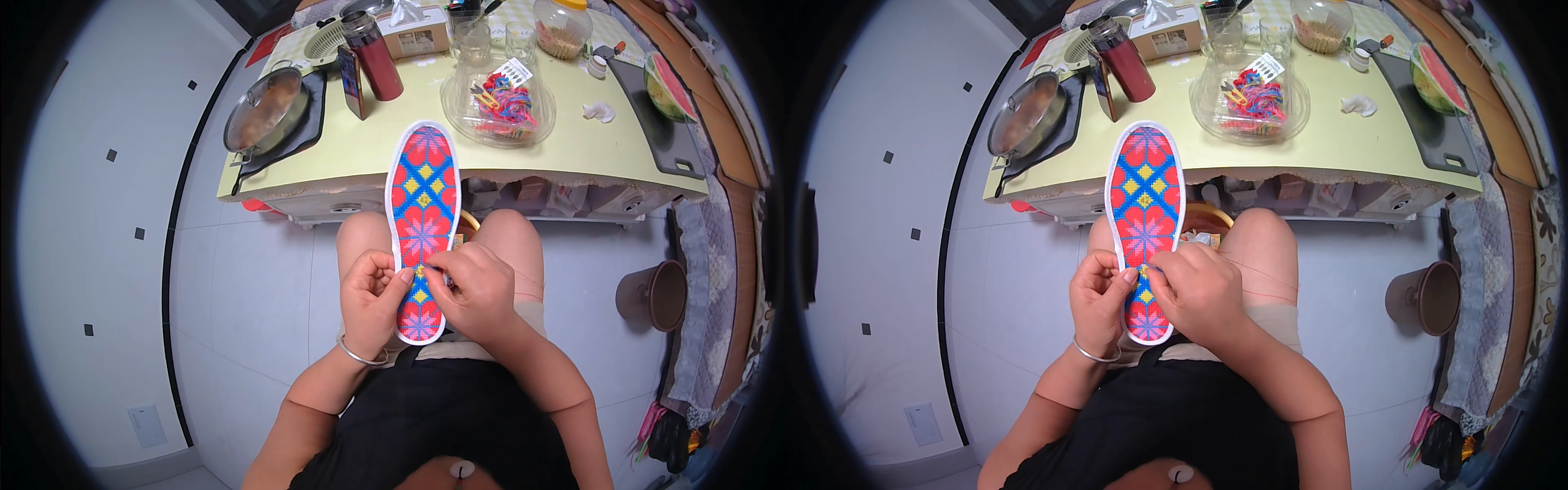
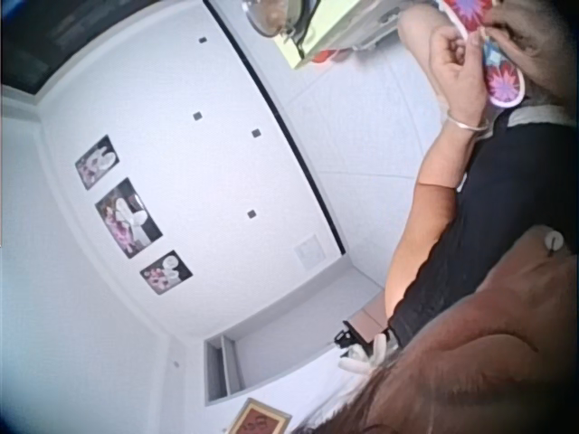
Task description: The person is hand-sewing a patterned insole by pulling a needle and thread through the material and turning it over to check both sides.
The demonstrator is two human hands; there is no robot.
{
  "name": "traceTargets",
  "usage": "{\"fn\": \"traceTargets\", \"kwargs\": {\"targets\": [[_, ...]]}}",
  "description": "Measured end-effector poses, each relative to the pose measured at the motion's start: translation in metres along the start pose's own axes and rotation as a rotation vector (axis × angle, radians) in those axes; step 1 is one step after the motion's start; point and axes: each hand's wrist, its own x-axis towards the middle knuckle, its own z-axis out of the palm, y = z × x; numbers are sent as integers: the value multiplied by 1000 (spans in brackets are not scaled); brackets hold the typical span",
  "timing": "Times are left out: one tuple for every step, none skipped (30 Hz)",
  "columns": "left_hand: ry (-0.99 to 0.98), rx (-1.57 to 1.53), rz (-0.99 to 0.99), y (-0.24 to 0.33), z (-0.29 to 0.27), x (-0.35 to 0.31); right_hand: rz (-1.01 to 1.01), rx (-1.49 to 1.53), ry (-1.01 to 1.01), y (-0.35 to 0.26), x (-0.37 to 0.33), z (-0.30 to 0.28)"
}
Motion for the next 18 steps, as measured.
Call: {"fn": "traceTargets", "kwargs": {"targets": [[-11,-3,3,-1,0,-1,-1,-40,-7,2,0,1],[-13,-2,-7,-2,-1,-2,-2,-83,-14,5,1,2],[-15,-1,-18,-3,-2,-3,-3,-127,-21,7,1,1],[-18,-1,-29,-5,-2,-3,43,-127,7,9,2,0],[-10,-8,-41,-4,-2,-3,85,-123,34,12,4,-1],[-2,-16,-52,-2,0,-3,128,-119,61,12,5,-1],[5,-23,-63,-1,0,-3,154,-71,72,8,4,-2],[6,-24,-60,-2,-1,-3,178,-23,81,1,3,-4],[7,-25,-57,-2,-2,-2,203,25,90,-3,1,-5],[8,-26,-53,-3,-3,-2,115,-17,43,-2,-2,-5],[12,-22,-48,-2,-3,-2,24,-60,-1,0,-4,-6],[16,-18,-42,-1,-3,-1,-66,-104,-46,1,-5,-7],[21,-14,-37,0,-3,-1,-69,-111,-54,0,-5,-7],[19,-13,-35,1,-2,-2,-73,-118,-61,-1,-4,-7],[17,-12,-33,2,-2,-2,-76,-124,-68,-2,-3,-7],[15,-12,-32,2,-2,-2,-84,-126,-62,-4,-2,-7],[12,-10,-30,4,-2,-2,-94,-125,-55,-5,-1,-7],[8,-7,-28,5,-2,-2,-104,-124,-49,-7,0,-7]]}}
